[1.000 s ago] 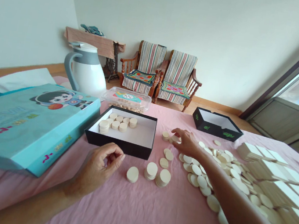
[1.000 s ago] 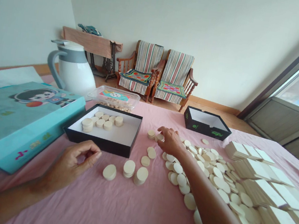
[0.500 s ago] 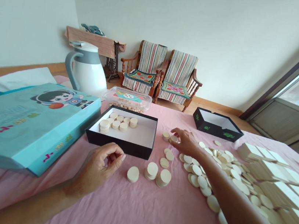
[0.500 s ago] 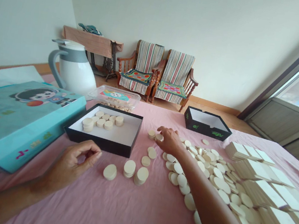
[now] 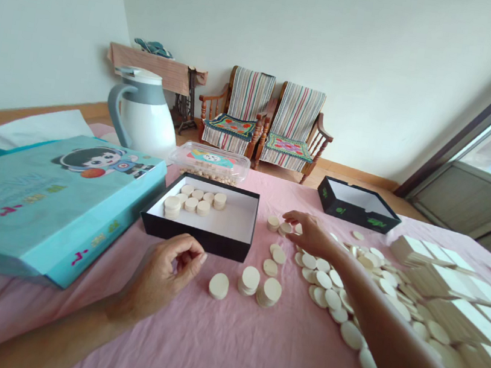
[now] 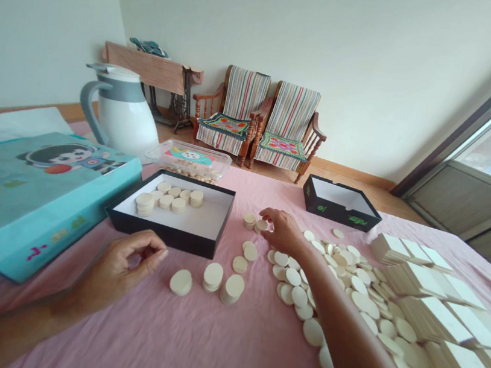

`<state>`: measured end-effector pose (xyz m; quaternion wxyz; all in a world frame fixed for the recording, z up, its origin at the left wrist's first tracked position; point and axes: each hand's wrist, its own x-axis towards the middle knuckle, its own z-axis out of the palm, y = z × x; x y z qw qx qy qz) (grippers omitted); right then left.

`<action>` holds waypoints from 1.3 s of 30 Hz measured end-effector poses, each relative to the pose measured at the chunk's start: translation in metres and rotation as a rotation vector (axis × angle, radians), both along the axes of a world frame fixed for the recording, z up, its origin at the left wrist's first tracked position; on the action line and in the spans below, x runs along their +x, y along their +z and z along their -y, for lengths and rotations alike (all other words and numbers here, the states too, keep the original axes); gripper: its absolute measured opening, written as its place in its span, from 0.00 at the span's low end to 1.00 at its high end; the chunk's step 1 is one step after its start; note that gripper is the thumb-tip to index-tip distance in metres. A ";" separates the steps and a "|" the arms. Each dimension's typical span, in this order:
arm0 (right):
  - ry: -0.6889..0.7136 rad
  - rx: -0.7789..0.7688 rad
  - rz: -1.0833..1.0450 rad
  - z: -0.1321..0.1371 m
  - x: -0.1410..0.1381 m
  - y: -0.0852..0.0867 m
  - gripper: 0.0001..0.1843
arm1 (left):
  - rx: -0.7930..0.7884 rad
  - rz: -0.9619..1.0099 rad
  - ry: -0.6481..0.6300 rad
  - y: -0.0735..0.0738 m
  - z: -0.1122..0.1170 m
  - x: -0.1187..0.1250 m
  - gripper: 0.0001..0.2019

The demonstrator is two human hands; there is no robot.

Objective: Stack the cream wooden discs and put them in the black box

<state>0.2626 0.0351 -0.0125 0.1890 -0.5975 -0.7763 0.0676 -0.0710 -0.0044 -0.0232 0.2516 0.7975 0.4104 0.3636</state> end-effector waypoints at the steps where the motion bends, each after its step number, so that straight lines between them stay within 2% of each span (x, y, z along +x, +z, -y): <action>1: 0.001 0.010 0.002 0.000 -0.001 -0.002 0.18 | 0.001 0.000 0.001 0.000 0.000 0.000 0.10; 6: 0.017 0.095 0.001 -0.006 0.003 -0.008 0.18 | 0.009 0.003 0.005 -0.001 0.000 0.000 0.10; 11: -0.040 0.167 -0.106 -0.010 0.014 0.001 0.19 | 0.012 0.008 0.004 0.000 0.000 0.000 0.10; 17: -0.033 0.116 -0.099 -0.010 0.017 -0.003 0.19 | 0.017 0.003 -0.001 -0.002 0.001 -0.001 0.10; 25: -0.062 0.059 -0.030 -0.006 0.000 -0.007 0.18 | 0.018 0.003 0.007 -0.003 0.000 -0.001 0.09; 31: -0.058 0.011 -0.048 -0.008 -0.002 -0.011 0.19 | 0.018 0.001 0.003 -0.002 0.000 0.000 0.10; 35: -0.113 -0.020 -0.008 -0.009 -0.006 -0.017 0.22 | 0.012 -0.002 0.006 0.000 0.000 0.000 0.10; 39: -0.156 0.019 0.036 -0.008 -0.010 -0.021 0.23 | 0.007 -0.002 0.007 0.000 0.000 0.000 0.10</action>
